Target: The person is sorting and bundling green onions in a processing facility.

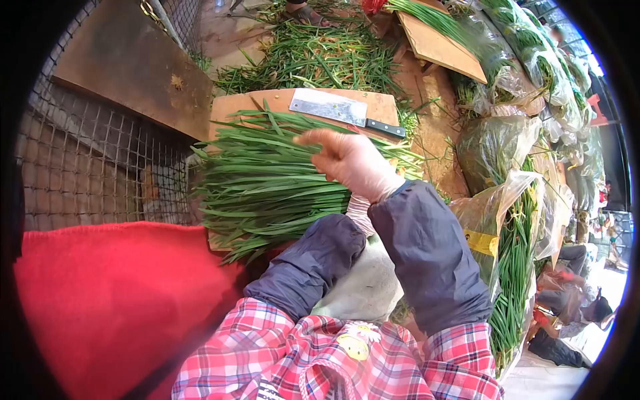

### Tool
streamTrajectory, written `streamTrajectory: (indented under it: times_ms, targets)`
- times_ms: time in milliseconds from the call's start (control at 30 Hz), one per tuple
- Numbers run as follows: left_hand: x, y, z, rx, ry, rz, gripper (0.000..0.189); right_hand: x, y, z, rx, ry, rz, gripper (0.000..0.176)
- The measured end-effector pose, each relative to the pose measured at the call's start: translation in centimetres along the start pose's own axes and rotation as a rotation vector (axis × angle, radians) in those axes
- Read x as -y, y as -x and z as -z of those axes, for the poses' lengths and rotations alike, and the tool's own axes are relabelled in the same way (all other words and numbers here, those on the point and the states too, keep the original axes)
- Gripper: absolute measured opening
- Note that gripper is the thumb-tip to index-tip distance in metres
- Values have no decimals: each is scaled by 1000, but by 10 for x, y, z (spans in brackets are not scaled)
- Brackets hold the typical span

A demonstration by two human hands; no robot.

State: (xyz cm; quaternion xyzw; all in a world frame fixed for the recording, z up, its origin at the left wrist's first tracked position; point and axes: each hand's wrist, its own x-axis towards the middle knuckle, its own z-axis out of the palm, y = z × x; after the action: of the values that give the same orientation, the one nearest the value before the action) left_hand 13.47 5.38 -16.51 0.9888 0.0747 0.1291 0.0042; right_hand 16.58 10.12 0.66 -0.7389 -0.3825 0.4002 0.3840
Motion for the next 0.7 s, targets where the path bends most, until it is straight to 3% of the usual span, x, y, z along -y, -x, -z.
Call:
streamTrajectory:
  times_ms: [100,133,167,233,267,300,400,633,700]
  targets:
    - [-3,-1,-11,19,-305,8,61,-26,-4,-13,-23,348,307,19]
    - [-2,-2,-12,-4,-385,2,60,-27,-7,-20,-27,399,286,19]
    - [-1,-1,-13,-47,-360,2,60,-28,-10,-27,-29,451,266,18]
    - [9,-1,-1,-137,6,-23,60,-36,-22,-38,56,512,386,19]
    - [14,0,13,-128,231,-57,57,-36,-26,-47,77,536,382,19]
    - [12,-1,18,21,311,-45,61,-34,-30,-60,98,561,379,20]
    - [19,-6,49,225,344,-31,59,-16,-39,-87,142,749,347,28]
    - [9,-4,33,-24,212,43,47,-18,-63,-129,53,923,249,16]
    - [8,-4,30,-52,236,49,46,-17,-58,-134,115,787,244,19]
